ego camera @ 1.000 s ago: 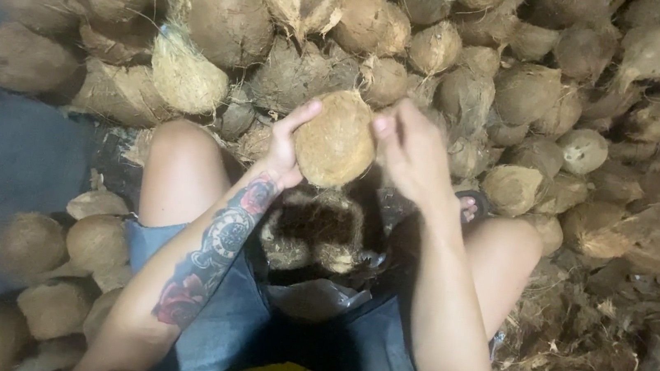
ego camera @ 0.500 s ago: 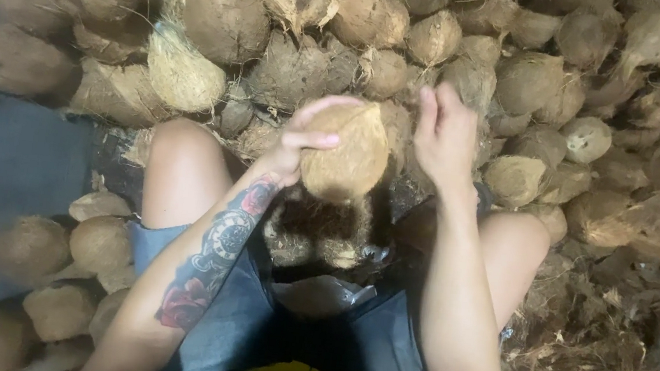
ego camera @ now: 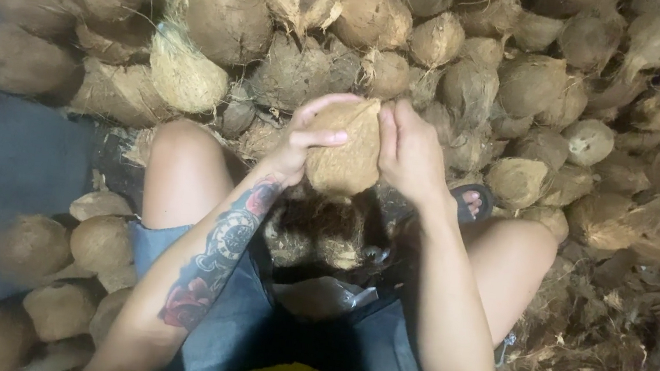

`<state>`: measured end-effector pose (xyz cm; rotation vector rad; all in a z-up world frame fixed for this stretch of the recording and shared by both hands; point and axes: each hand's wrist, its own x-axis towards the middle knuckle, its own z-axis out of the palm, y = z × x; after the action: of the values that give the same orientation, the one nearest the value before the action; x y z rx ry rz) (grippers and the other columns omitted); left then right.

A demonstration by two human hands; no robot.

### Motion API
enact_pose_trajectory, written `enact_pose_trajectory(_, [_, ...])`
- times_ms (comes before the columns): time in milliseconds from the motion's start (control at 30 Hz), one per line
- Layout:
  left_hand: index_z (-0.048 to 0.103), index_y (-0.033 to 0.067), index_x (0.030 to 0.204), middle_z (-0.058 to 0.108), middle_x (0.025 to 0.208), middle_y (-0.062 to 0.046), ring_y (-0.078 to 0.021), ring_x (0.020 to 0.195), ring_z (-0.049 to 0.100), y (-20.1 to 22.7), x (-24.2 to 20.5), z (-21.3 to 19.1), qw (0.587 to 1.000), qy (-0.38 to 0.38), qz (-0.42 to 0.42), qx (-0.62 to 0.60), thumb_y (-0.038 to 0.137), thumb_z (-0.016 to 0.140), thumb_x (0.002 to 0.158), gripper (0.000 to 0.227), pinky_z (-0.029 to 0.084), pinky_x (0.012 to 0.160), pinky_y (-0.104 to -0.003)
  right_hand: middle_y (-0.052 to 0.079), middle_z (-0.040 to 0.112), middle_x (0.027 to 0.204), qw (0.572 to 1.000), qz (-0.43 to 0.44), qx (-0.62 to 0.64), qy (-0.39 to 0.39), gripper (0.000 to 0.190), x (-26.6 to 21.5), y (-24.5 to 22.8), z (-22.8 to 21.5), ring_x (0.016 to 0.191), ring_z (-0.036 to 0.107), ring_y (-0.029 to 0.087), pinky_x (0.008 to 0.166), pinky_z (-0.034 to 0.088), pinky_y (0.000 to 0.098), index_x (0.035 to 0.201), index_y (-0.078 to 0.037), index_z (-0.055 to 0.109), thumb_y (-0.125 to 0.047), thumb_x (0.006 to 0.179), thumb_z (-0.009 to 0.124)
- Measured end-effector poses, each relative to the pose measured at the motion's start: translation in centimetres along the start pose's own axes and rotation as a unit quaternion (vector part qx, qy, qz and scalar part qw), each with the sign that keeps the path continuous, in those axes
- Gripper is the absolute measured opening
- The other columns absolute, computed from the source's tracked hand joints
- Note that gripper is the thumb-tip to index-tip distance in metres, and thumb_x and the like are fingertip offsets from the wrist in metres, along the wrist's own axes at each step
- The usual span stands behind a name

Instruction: The person sits cross-legged on the floor surrounded by a large pile of coconuts and uses their hands to peel the fibrous husk off a coconut. They rotate the coconut and pull away the fibers, then place the partially peeled coconut aside before picking up another one to repeat the process.

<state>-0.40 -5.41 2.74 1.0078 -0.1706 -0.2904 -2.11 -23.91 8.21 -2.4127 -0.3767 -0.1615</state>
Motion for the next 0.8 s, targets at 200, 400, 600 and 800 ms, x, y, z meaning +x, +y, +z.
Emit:
enact_pose_trajectory(200, [0.068,0.0094,0.138,0.068,0.125,-0.018,-0.0296,0.112,0.066,-0.1,-0.4,0.9,0.999,0.011,-0.003,-0.034,0.033,0.085,0.066,0.078,0.057,0.097,-0.042,0.015,0.059,0.089,0.974,-0.009,0.104,0.199,0.025,1.3,7.3,0.8,0.087,0.060,0.027,0.077,0.050,0.0411,0.101,0.000,0.059,-0.010,0.117,0.044])
enact_pose_trajectory(400, [0.069,0.0096,0.139,0.068,0.125,-0.020,-0.0311,0.113,0.066,0.6,-0.1,0.5,0.998,0.011,0.008,-0.061,0.035,0.081,0.066,0.078,0.057,0.098,-0.044,0.006,0.054,0.082,0.981,-0.024,0.179,0.065,0.020,-0.8,4.6,-0.4,0.077,0.057,0.022,0.073,0.047,0.0388,0.099,-0.006,0.056,-0.014,0.106,0.072])
enact_pose_trajectory(600, [0.068,0.0123,0.141,0.067,0.127,-0.018,-0.0292,0.115,0.065,0.1,0.0,-0.4,0.999,0.006,0.032,-0.027,0.035,0.082,0.070,0.076,0.057,0.099,-0.043,0.026,0.059,0.078,0.995,-0.079,0.022,0.056,0.030,-1.5,2.7,0.9,0.076,0.063,0.053,0.060,0.046,0.0584,0.091,-0.002,0.056,-0.021,0.114,0.054])
enact_pose_trajectory(800, [0.063,0.0112,0.145,0.063,0.128,-0.021,-0.0365,0.116,0.063,-0.5,0.7,0.4,0.994,0.042,0.013,-0.099,0.047,0.082,0.074,0.082,0.056,0.102,-0.050,0.017,0.061,0.076,0.971,0.012,0.063,0.229,0.025,0.2,4.4,1.3,0.072,0.062,0.028,0.067,0.048,0.0395,0.096,-0.003,0.062,-0.011,0.115,0.048])
